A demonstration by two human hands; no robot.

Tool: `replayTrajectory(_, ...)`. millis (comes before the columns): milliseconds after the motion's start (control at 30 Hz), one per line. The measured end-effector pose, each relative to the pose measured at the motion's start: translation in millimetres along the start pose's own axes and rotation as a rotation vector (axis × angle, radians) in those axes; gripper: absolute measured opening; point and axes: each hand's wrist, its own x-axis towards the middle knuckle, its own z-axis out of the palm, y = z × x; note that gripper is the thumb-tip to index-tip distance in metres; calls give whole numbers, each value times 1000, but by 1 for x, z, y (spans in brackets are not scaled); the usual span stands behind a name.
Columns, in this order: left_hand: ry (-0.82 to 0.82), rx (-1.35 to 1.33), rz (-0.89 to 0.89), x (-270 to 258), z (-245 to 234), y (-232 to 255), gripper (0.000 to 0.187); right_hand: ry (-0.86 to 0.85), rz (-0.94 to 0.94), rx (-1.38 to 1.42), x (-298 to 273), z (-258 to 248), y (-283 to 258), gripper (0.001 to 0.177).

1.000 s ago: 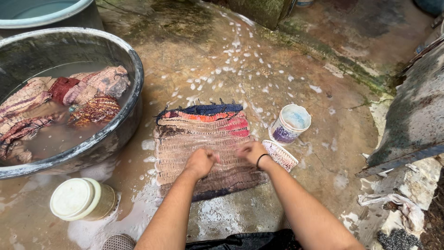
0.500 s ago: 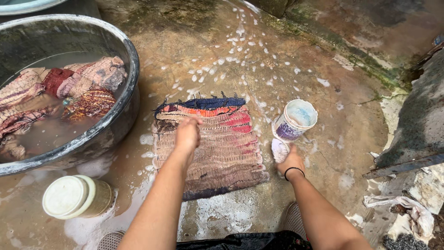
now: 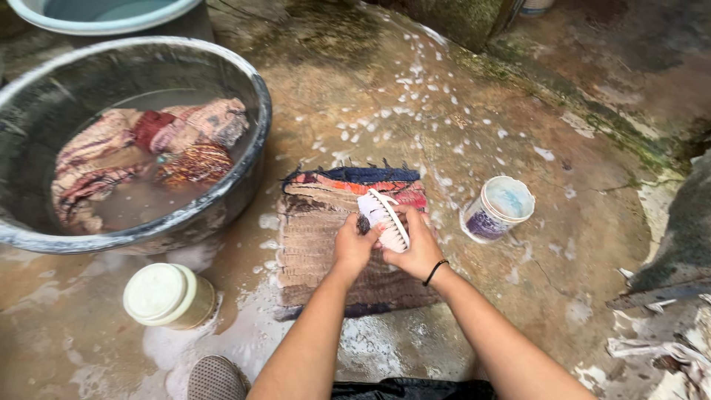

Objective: The person washes a rug by hand on the floor by applying soap from a container and scrubbing the surface with a brush and a bar of soap.

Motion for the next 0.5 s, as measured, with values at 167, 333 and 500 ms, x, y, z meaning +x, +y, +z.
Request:
replayTrajectory(167,-118,-331,-62,6,-7,-19,16,204,-31,195,21,9,5,66)
replayTrajectory(333,-74,-330,-27,18,-18,-56,16,-41,198,773,20,9,-6,61)
replayTrajectory(500,75,-385,34,40,-31,-59,31,5,346,939,8,10,-5,62)
